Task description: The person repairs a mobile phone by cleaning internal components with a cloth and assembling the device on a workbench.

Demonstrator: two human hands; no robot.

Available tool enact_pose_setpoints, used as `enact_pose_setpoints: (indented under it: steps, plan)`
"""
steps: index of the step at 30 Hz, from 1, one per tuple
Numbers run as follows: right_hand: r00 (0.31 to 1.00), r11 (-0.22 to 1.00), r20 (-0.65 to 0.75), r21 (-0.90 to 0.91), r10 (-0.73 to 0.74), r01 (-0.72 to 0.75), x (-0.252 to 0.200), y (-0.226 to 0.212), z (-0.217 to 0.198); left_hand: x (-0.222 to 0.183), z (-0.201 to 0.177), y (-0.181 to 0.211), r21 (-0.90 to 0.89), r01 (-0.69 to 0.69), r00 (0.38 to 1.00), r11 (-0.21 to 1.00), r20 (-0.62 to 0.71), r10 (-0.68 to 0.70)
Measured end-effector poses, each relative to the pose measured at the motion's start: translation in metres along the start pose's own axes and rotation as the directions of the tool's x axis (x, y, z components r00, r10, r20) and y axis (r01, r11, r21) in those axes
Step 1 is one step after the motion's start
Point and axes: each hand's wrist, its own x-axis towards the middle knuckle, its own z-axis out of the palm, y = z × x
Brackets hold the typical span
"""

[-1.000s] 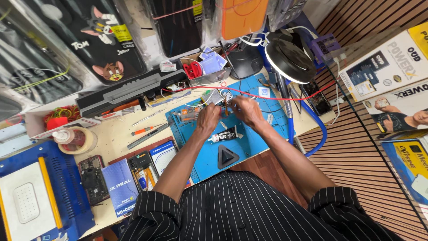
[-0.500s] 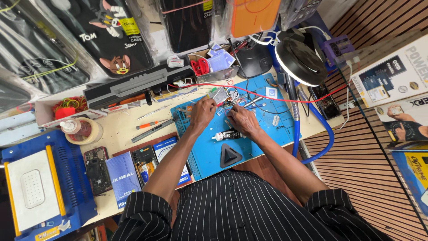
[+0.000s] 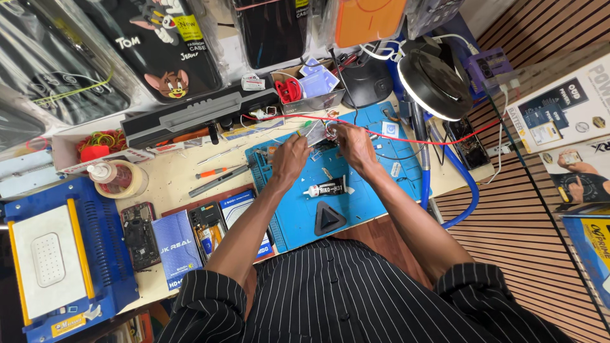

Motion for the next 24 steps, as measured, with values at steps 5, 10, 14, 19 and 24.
enact_pose_setpoints:
  steps: [5,10,14,19,24]
  plan:
    - [0.979,0.983,-0.167,-0.160,-0.114,0.087,-0.022,0.016,-0.013,-0.004,0.015,0.003,0.066,-0.206,0.978,0.976,-0.013,0.207]
    - [0.992,0.975,-0.115,-0.219,-0.056,0.029,-0.044,0.035,-0.020,-0.003,0.036,0.006,0.189,-0.147,0.988,0.971,0.067,0.137]
    - [0.996,0.933,-0.090,-0.358,0.005,-0.037,-0.047,0.043,-0.017,0.001,0.035,0.006,0.160,-0.052,0.996,0.986,0.083,0.039]
    - [0.974,0.891,-0.118,-0.437,-0.191,0.122,-0.041,0.057,-0.015,0.001,0.019,0.007,0.039,0.021,0.999,0.999,0.043,-0.023]
    - [0.976,0.840,-0.040,-0.517,-0.215,0.164,-0.029,0.072,-0.018,0.003,0.001,0.004,0.012,-0.001,1.000,1.000,-0.027,0.001]
